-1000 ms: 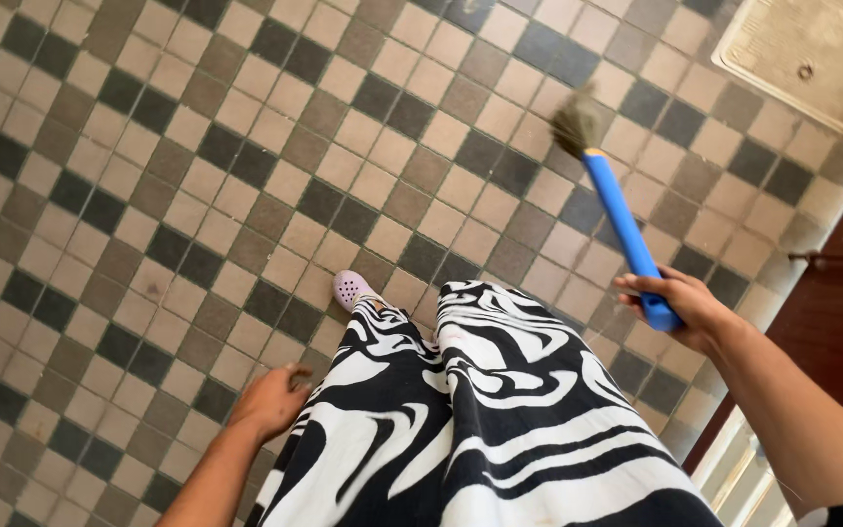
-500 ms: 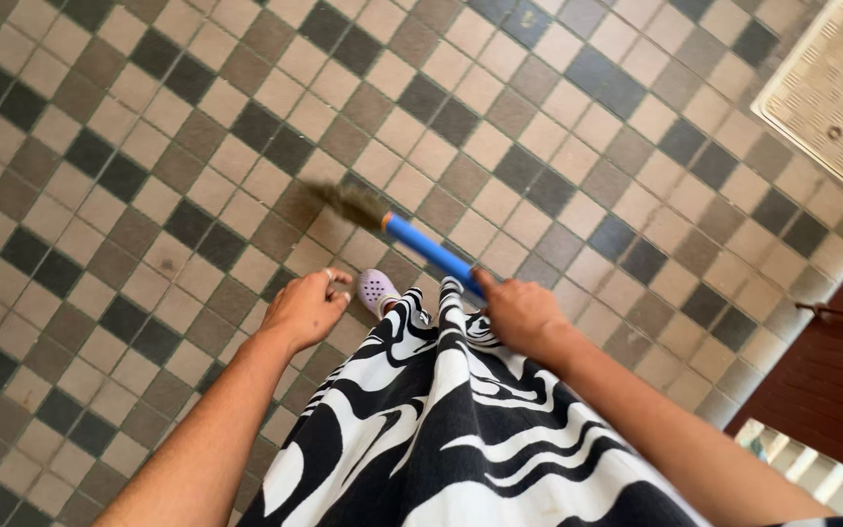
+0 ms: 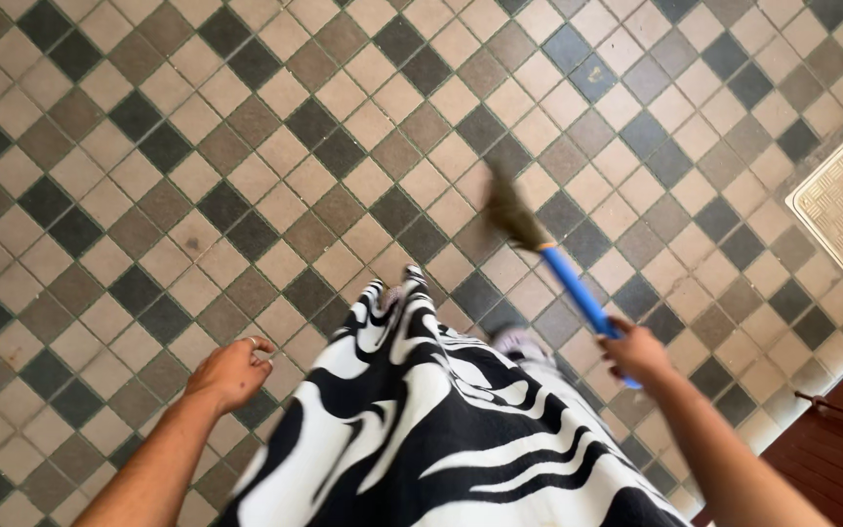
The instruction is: The person sweeps a tiled floor using a broom with a blue handle, moving debris across the surface.
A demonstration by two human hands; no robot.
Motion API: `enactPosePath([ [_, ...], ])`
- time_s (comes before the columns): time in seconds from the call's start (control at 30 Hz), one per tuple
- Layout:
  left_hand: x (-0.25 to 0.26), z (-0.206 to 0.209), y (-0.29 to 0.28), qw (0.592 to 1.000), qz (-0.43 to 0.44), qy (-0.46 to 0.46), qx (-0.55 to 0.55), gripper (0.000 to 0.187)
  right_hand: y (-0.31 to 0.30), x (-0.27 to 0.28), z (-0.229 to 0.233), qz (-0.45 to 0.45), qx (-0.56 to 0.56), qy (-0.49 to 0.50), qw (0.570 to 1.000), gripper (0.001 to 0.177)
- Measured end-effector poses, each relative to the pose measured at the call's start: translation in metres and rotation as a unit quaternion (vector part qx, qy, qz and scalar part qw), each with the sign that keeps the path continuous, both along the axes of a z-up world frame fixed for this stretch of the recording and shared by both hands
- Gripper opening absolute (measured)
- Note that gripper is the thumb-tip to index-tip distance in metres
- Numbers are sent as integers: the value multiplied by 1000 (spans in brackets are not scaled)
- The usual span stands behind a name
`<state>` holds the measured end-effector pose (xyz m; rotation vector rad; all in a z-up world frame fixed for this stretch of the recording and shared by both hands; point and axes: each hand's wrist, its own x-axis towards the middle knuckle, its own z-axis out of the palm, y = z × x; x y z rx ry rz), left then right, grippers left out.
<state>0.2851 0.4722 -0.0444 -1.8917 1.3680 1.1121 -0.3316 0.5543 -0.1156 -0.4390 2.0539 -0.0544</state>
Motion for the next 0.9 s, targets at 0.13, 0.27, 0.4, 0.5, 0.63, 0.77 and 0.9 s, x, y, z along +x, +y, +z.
enactPosePath([
  [0.13, 0, -2, -17, 1000, 15, 22, -13, 46, -6, -78, -20, -170, -36, 2, 985, 46],
  [0.27, -28, -2, -39, 997, 39, 61, -34, 48, -35, -143, -22, -328, -41, -68, 941, 31],
  [0.4, -64, -8, -50, 992, 54, 103, -51, 49, -70, -171, -18, -335, -24, -97, 937, 24],
  [0.5, -79, -9, -54, 992, 63, 95, -47, 42, -94, -167, -26, -307, -51, -100, 945, 21],
  [0.63, -72, -8, -55, 991, 97, 82, -46, 39, -151, -127, -38, -314, -141, -120, 931, 29],
  [0.77, -52, -12, -79, 990, 126, 48, -31, 40, -210, -60, -21, -209, -183, -114, 954, 41],
  [0.9, -55, -1, -121, 991, 124, 28, -52, 40, -292, -9, 40, 64, -100, -55, 991, 42],
])
